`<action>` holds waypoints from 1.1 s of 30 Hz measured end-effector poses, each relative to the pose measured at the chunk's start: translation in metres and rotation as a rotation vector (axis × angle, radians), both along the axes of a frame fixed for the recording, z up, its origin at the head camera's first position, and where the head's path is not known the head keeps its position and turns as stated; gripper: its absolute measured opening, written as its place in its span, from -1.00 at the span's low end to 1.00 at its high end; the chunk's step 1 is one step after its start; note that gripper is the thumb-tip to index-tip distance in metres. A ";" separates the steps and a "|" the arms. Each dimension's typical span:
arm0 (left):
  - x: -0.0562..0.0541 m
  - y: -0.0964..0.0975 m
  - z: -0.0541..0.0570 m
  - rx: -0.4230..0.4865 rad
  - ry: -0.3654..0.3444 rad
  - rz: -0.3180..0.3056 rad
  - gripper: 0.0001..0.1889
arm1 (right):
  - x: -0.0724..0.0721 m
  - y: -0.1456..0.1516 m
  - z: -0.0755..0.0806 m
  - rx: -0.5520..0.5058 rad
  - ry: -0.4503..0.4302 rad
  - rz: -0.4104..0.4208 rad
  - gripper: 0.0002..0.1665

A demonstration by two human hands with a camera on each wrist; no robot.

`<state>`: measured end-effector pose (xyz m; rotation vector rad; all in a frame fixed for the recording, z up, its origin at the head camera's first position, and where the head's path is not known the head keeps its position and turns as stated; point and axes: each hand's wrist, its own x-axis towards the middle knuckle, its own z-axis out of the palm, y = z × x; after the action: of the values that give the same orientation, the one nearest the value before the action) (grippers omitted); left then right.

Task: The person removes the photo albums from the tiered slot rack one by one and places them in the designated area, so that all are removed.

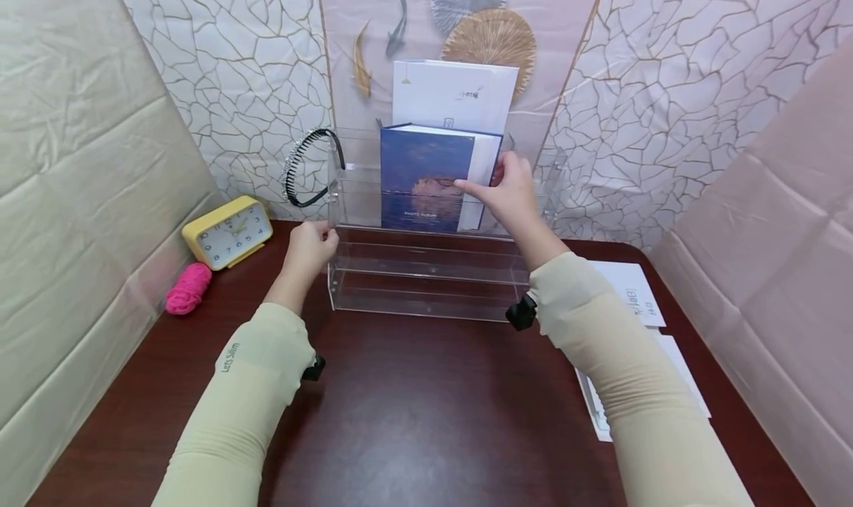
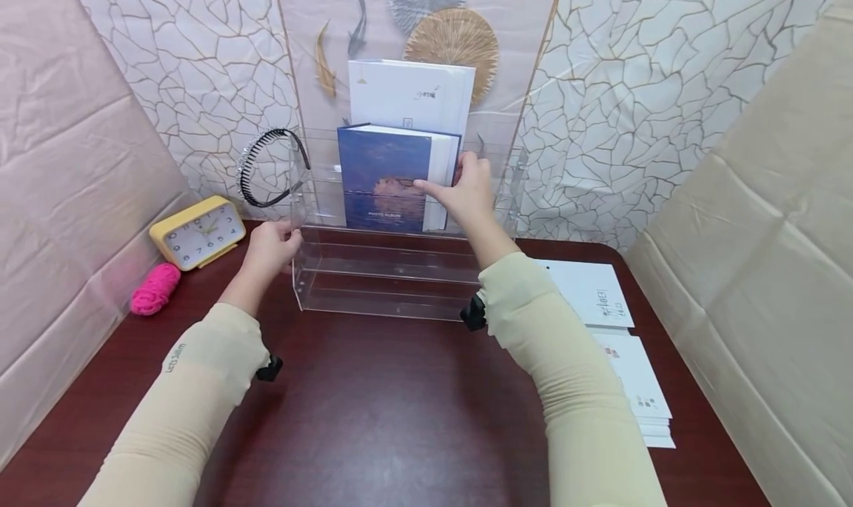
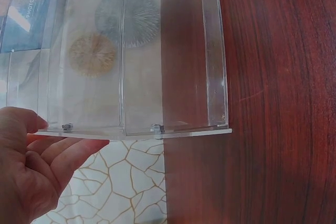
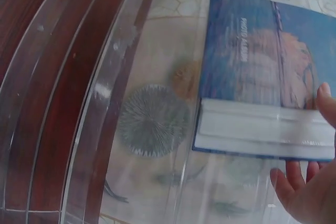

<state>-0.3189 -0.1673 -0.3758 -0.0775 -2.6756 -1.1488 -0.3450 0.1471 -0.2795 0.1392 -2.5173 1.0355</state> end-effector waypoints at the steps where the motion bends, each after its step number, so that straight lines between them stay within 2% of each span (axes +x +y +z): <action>1: 0.000 0.000 0.000 -0.003 0.003 0.000 -0.65 | 0.000 -0.002 -0.001 0.008 0.000 -0.010 -0.20; 4: 0.000 -0.001 0.000 0.003 -0.002 0.001 -0.64 | -0.001 -0.006 -0.002 0.013 -0.025 -0.029 -0.17; 9: -0.002 0.000 -0.001 -0.022 0.026 0.008 -0.70 | -0.001 -0.007 -0.004 -0.037 -0.085 0.015 -0.10; 13: -0.003 0.001 0.000 -0.054 0.052 0.002 -0.73 | -0.003 -0.006 -0.006 -0.073 -0.066 0.043 -0.12; 21: -0.003 0.000 -0.001 -0.045 0.034 0.011 -0.69 | -0.007 -0.011 -0.003 -0.051 -0.057 0.041 -0.10; 33: -0.001 0.001 0.000 -0.020 0.016 0.008 -0.64 | -0.010 -0.031 0.021 0.001 -0.012 0.088 -0.24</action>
<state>-0.3197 -0.1667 -0.3757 -0.0787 -2.6710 -1.1147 -0.3554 0.1165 -0.2583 0.2465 -2.5428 1.0725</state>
